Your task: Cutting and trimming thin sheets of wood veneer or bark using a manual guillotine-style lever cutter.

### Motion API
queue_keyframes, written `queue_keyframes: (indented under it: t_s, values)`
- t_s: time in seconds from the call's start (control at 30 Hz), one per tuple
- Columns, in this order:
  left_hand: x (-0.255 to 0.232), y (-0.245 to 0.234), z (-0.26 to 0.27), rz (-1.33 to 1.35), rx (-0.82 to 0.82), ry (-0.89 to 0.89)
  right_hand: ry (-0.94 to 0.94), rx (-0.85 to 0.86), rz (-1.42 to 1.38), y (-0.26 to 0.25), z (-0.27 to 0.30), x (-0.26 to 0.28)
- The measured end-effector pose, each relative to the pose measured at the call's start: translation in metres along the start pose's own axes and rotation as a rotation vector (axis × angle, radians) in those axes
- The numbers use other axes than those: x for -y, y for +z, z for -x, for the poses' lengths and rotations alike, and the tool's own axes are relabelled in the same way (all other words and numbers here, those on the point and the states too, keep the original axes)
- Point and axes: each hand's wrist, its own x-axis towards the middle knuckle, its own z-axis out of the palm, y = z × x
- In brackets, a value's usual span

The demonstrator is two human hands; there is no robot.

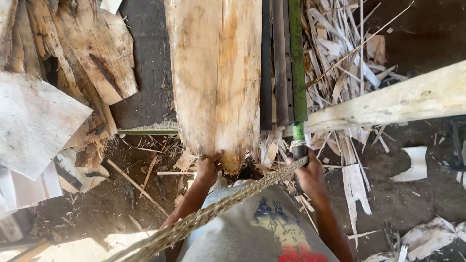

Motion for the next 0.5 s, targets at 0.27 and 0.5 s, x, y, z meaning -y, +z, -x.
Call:
queue_keyframes:
  t_s: [0.27,0.5]
  values:
    - [0.028,-0.08,0.003,0.072,0.174,-0.162,0.173,0.039,-1.088,0.079,-0.022,-0.073]
    - [-0.013,-0.098,-0.002,-0.452,-0.331,0.304,-0.012,0.179,-0.488,0.147,-0.077,-0.05]
